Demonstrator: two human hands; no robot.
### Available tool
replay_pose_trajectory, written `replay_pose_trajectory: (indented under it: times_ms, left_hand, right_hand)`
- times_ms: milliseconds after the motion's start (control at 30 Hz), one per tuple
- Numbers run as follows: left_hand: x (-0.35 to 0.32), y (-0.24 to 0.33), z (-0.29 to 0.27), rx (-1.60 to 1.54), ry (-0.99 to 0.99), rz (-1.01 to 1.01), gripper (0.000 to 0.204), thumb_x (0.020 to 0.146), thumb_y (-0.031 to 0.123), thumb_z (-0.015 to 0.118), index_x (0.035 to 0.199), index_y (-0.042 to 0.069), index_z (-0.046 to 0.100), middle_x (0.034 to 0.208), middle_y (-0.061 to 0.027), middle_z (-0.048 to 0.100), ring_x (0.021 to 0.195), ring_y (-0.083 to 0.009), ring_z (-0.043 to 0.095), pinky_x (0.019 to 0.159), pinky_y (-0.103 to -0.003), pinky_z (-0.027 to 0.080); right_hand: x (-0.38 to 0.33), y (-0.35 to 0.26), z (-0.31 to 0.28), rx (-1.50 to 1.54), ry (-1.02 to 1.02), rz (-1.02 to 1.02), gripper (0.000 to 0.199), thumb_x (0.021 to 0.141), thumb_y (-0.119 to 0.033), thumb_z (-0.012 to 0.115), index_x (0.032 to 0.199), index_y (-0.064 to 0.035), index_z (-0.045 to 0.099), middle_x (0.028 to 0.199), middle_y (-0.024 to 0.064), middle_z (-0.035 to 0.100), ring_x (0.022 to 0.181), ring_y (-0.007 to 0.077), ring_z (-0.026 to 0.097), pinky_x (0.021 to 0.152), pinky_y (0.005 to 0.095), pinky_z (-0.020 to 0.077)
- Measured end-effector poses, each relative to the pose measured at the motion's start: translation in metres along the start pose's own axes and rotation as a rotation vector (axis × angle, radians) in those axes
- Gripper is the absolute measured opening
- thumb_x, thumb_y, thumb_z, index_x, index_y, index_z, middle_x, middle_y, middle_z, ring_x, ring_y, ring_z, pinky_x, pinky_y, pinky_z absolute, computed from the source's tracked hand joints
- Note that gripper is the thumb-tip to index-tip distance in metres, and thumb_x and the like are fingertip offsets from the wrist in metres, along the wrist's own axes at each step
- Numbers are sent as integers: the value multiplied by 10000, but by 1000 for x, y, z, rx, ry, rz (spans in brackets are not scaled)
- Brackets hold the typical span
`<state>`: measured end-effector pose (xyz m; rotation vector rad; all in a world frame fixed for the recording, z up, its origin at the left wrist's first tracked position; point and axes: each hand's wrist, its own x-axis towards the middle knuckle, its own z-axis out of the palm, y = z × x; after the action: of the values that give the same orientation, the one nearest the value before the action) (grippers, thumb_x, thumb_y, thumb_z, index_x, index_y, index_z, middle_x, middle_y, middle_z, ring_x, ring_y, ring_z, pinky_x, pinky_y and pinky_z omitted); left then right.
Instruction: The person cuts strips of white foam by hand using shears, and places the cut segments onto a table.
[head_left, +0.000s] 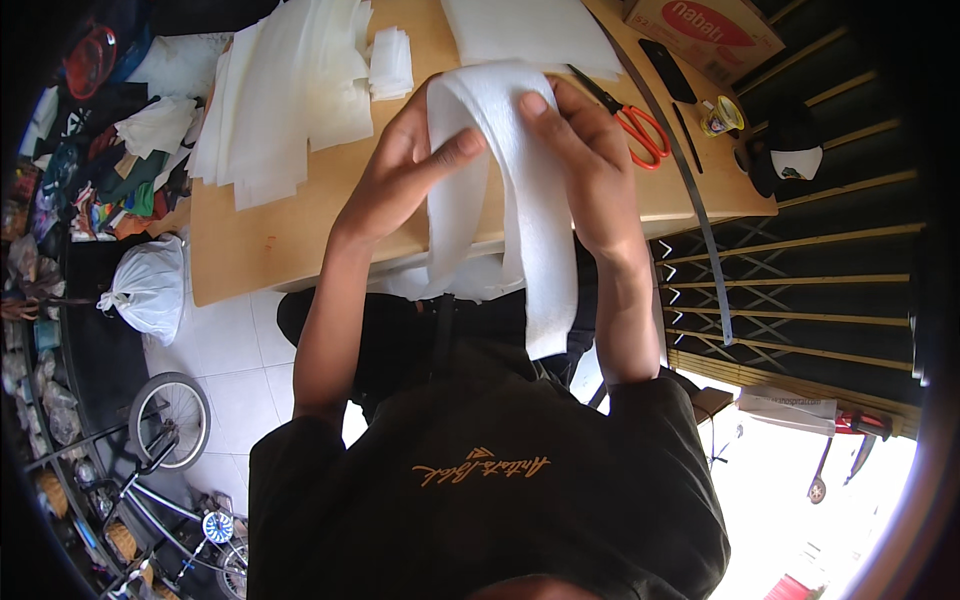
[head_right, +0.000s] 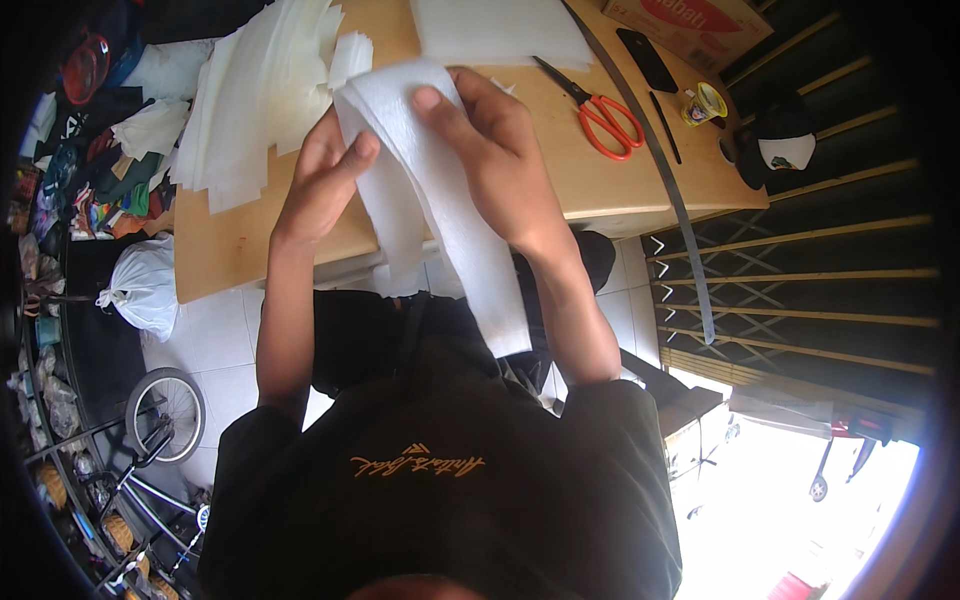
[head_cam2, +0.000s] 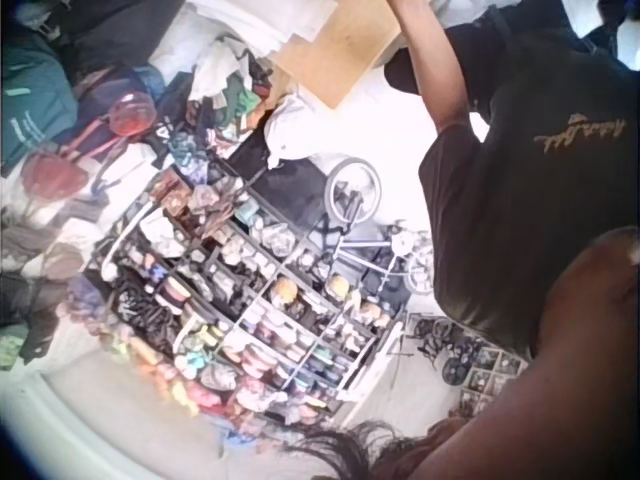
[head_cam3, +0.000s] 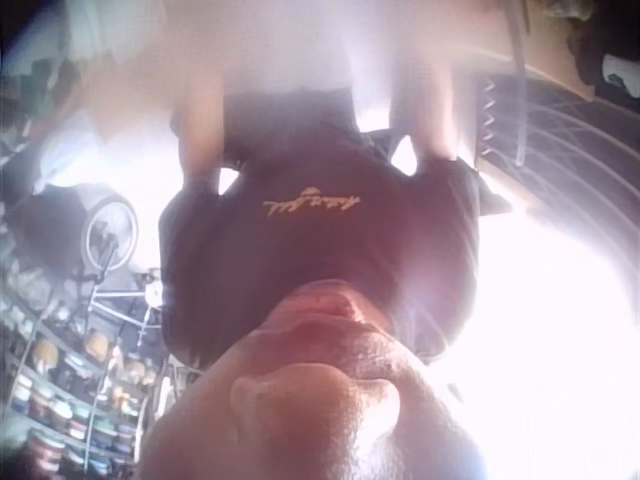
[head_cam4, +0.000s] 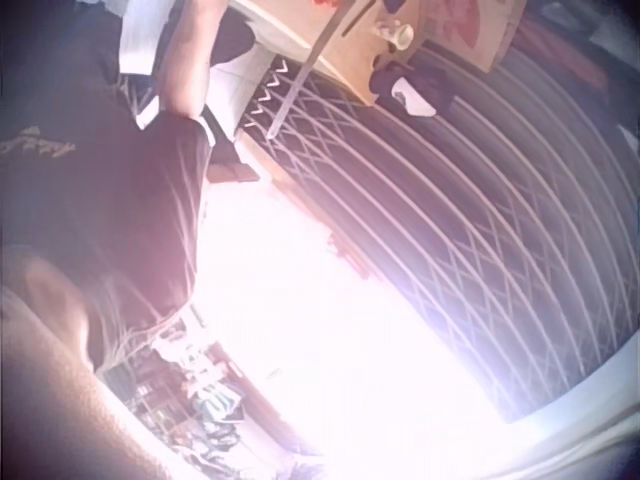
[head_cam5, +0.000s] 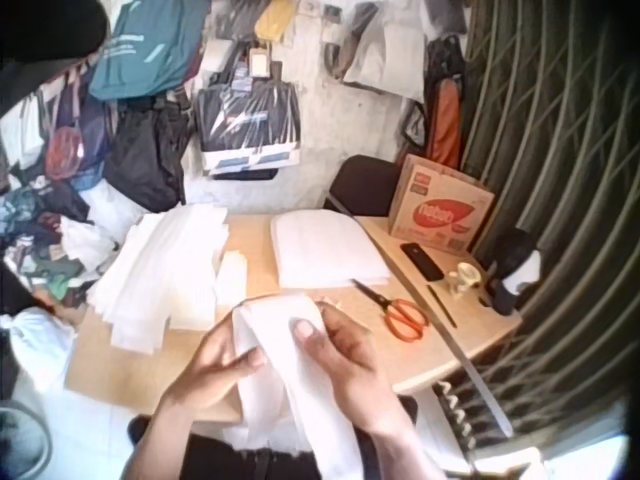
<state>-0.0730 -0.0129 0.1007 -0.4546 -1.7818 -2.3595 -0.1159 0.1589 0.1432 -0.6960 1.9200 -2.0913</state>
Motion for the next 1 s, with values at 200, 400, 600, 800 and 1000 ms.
replay_pose_trajectory:
  times_ms: [200,400,600,800,1000]
  left_hand:
    - [-3,-16,-5,-148,167,-185,460,990,289,607,1338,6,506,1218,-62,614,1148,-141,565,980,-319,443]
    - [-2,-29,2,-305,215,-212,439,1015,349,546,1307,22,527,1208,-60,621,1097,-142,601,936,-328,474]
    - [-1,-34,15,-507,257,-223,462,999,380,564,1278,12,537,1152,-75,635,1034,-160,625,867,-337,502]
    - [2,-39,12,-302,157,-210,372,963,297,628,1181,-2,586,932,-83,654,813,-183,640,744,-353,529]
    - [5,-43,13,-293,149,-202,298,963,240,624,1108,-20,604,857,-65,625,723,-179,626,707,-341,524]
  right_hand:
    - [36,2,22,28,41,-82,309,1001,-288,560,1141,-25,638,923,5,665,802,42,574,729,203,445]
    - [53,21,24,-122,75,-119,369,981,-344,587,1096,5,628,881,28,653,798,72,578,745,218,446]
    - [69,32,25,21,99,-94,306,1023,-216,530,1175,47,569,973,82,665,870,110,593,744,239,477]
    - [68,15,11,-336,52,-117,266,1016,-194,550,1100,53,599,947,88,672,822,125,621,715,252,502]
    - [60,37,-6,-95,-326,328,556,919,-452,641,1112,68,599,924,129,695,689,159,651,522,267,534]
